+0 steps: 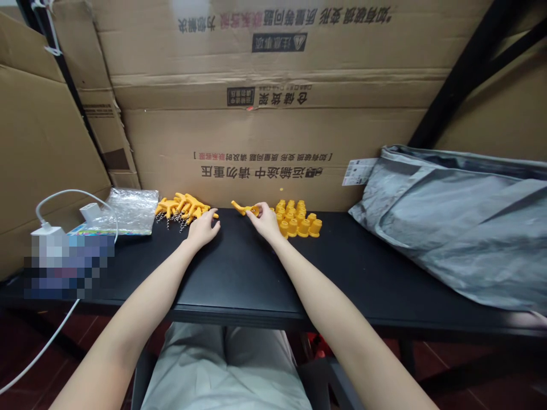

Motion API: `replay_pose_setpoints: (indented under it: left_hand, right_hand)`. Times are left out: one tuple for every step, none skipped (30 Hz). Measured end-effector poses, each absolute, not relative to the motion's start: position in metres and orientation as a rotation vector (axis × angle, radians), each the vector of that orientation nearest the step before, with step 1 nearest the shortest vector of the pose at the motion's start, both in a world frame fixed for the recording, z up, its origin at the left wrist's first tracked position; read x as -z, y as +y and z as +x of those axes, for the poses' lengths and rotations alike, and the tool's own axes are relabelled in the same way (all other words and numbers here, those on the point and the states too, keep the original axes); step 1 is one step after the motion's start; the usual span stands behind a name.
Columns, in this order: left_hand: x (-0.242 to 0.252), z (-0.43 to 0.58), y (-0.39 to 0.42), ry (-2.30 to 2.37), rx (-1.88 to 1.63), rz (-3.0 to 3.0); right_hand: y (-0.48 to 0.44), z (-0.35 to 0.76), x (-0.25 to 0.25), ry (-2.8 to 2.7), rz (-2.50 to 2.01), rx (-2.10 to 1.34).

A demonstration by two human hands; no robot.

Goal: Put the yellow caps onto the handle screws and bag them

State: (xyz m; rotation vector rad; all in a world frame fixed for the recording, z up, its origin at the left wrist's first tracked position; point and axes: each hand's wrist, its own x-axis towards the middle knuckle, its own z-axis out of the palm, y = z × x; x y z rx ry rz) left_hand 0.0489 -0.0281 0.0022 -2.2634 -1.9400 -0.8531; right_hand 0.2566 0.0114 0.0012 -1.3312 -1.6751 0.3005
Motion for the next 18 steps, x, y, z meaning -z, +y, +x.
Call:
replay_pose_setpoints:
  left_hand:
    - [-0.002,0.049,-0.028,-1.942,0.849,-2.266]
    - [-0.001,0.049,-0.027,-1.943,0.848,-2.270]
    - [-0.001,0.049,-0.027,-1.944,0.846,-2.275]
    - [-0.001,0.049,-0.027,-1.945,0.843,-2.281]
    - [0.000,0.049,-0.026,-1.944,0.837,-2.290]
    - [0.000,0.049,-0.026,-1.943,0.831,-2.298]
    - [0.000,0.049,-0.026,-1.940,0.825,-2.307]
    - [0.000,0.049,-0.025,-1.938,0.820,-2.315]
    - [0.001,0.049,-0.025,-1.935,0.818,-2.321]
    - [0.001,0.049,-0.025,-1.932,0.819,-2.326]
    - [0.001,0.049,-0.025,-1.929,0.821,-2.330]
    - [0.001,0.049,-0.024,-1.925,0.822,-2.335]
    - [0.001,0.049,-0.024,-1.921,0.821,-2.339]
    - [0.002,0.049,-0.024,-1.918,0.819,-2.342]
    - [0.002,0.048,-0.024,-1.917,0.817,-2.345]
    - [0.002,0.048,-0.024,-1.918,0.815,-2.347]
    - [0.002,0.048,-0.024,-1.919,0.813,-2.348]
    - [0.003,0.048,-0.023,-1.920,0.813,-2.349]
  right_hand:
    - [0.009,0.257,-0.001,-1.769,-1.371,-0.147]
    - [0.007,0.257,-0.001,-1.851,-1.418,-0.007]
    - [0.005,0.258,-0.001,-1.923,-1.470,0.120]
    - [0.003,0.258,-0.002,-1.984,-1.521,0.233]
    - [0.002,0.257,-0.002,-2.033,-1.569,0.327]
    - [0.001,0.257,-0.002,-2.075,-1.609,0.398]
    - [0.001,0.257,-0.001,-2.113,-1.641,0.450]
    - [0.002,0.257,0.000,-2.149,-1.666,0.486]
    - [0.003,0.257,0.001,-2.178,-1.692,0.510]
    - [0.005,0.258,0.002,-2.199,-1.720,0.525]
    - [0.007,0.258,0.004,-2.213,-1.747,0.533]
    - [0.008,0.259,0.005,-2.219,-1.773,0.536]
    - [0.010,0.260,0.007,-2.221,-1.793,0.533]
    - [0.012,0.261,0.008,-2.216,-1.807,0.527]
    - [0.013,0.262,0.009,-2.208,-1.811,0.518]
    - [0.015,0.263,0.010,-2.195,-1.809,0.508]
    - [0.016,0.263,0.011,-2.182,-1.805,0.500]
    - [0.018,0.263,0.012,-2.169,-1.805,0.495]
